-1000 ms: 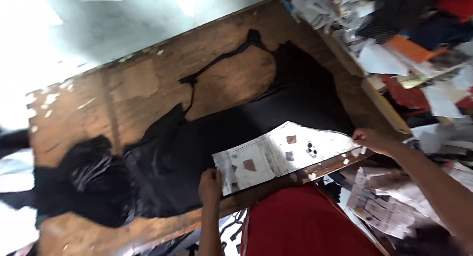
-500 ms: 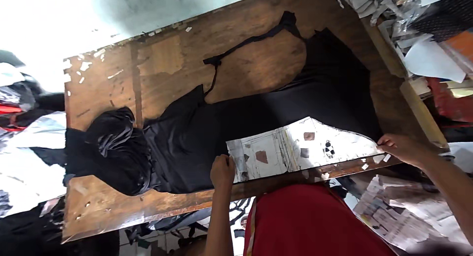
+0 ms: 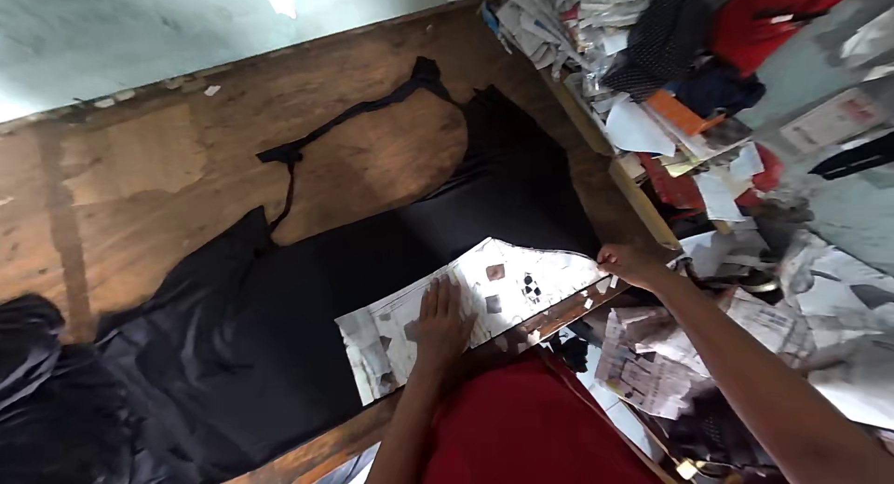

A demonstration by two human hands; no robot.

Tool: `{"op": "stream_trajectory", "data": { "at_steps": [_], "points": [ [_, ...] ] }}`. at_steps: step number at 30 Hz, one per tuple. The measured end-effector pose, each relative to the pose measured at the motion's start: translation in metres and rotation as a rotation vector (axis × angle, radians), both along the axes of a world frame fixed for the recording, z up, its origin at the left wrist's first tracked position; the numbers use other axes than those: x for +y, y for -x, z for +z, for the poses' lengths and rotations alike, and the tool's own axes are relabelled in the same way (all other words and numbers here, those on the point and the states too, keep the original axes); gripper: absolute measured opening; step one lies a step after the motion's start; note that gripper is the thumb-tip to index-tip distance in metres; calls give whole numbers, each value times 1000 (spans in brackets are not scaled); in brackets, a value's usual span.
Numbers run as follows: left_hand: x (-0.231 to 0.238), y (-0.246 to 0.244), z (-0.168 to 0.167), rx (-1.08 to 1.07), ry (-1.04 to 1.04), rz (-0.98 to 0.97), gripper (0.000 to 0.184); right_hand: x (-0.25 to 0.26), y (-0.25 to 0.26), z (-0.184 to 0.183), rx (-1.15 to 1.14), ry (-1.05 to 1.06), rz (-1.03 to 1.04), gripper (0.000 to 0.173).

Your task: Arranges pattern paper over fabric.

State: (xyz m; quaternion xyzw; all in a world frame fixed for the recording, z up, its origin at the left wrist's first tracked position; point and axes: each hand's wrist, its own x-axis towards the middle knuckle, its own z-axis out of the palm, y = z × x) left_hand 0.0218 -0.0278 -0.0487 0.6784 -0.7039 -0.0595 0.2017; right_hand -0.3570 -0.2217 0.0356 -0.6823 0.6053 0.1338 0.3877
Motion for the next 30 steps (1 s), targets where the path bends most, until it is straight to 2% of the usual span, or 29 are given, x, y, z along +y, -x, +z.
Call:
{"op": "stream_trajectory", "data": {
  "at_steps": [3,11,19,24,26,28,30],
  "points": [
    [0,1,-18,-64,19,-25,75,0,3,-4,5,22,8,30],
    [-1,1,-17,-110,43,-1,75,10,1,-6,68,77,-34,30],
    [-1,4,-14,-146,135,48,73,34,-3,-8,106,260,-124,31],
    [-2,3,-21,-132,135,33,69,59,-6,-6,83,395,-238,40],
    [-2,2,-19,-146,125,39,70,74,-10,5,-52,243,-204,41],
    [-3,3,-10,-151,84,37,71,98,-7,4,-240,-74,-98,41],
    [-7,5,2,-147,47,21,72,132,-5,-5,-289,-408,-34,44]
  ]
}}
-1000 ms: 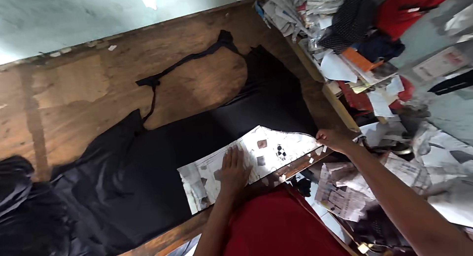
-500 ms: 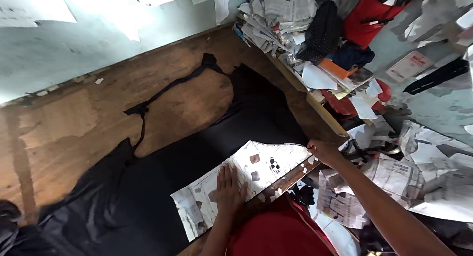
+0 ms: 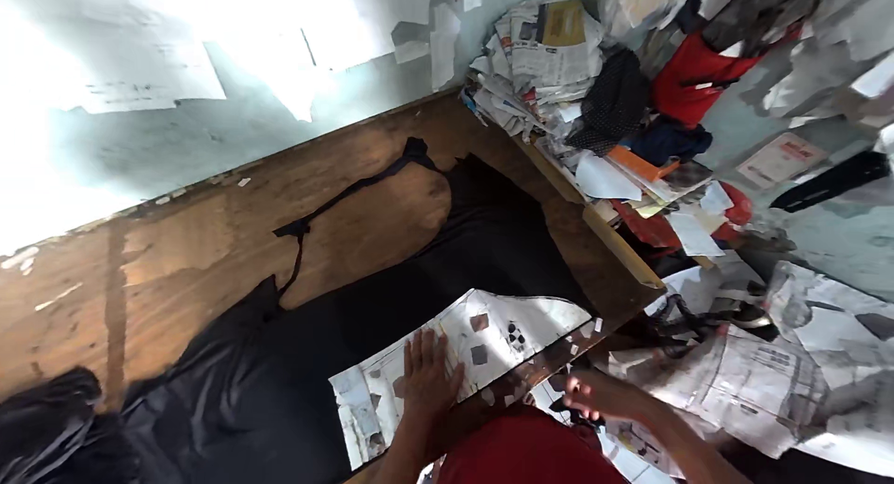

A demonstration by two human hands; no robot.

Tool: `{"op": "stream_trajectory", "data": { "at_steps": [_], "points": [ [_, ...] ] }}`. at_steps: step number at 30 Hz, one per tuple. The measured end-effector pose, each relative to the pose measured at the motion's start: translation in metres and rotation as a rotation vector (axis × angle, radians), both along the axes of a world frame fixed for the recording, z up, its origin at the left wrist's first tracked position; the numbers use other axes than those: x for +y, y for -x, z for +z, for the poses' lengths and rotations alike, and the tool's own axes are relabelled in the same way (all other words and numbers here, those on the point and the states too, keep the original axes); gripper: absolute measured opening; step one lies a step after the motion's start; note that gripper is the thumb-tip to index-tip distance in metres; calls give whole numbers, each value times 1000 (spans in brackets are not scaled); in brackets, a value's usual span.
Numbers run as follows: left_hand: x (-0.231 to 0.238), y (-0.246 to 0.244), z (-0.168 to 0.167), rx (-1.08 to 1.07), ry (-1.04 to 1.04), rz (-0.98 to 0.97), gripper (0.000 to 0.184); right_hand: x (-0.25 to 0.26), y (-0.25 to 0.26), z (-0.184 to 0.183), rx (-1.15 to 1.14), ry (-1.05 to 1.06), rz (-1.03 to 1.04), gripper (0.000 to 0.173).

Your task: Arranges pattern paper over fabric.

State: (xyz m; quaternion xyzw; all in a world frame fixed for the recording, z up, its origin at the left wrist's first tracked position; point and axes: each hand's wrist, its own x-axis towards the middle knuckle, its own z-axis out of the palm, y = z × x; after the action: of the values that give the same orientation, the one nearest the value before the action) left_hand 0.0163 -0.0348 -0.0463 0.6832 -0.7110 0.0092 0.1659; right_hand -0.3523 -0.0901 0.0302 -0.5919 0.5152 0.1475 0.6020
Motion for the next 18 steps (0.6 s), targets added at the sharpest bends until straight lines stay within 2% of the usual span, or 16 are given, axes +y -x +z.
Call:
{"op": "stream_trajectory", "data": {
  "at_steps": [2,4,6,9,12,14,16,18],
  "points": [
    [-5,2,13,-10,-47,0,73,30,3,-17,84,-195,99,52],
    [-8,9,24,-53,-85,3,75,50,9,-33,101,-234,160,48],
    [-11,23,36,-60,-54,-13,73,58,17,-41,-1,-166,152,41],
    [-15,65,60,132,-106,-141,61,58,20,-50,-155,6,80,40],
    [-17,123,78,539,-427,-371,47,43,8,-11,-314,123,71,34],
    [-20,151,92,840,-791,-495,56,34,9,27,-446,160,6,32],
    [-23,161,106,991,-1004,-513,57,26,23,55,-513,188,-116,30],
    [-29,153,111,1017,-1038,-582,41,21,43,66,-444,262,-213,29]
  ]
}}
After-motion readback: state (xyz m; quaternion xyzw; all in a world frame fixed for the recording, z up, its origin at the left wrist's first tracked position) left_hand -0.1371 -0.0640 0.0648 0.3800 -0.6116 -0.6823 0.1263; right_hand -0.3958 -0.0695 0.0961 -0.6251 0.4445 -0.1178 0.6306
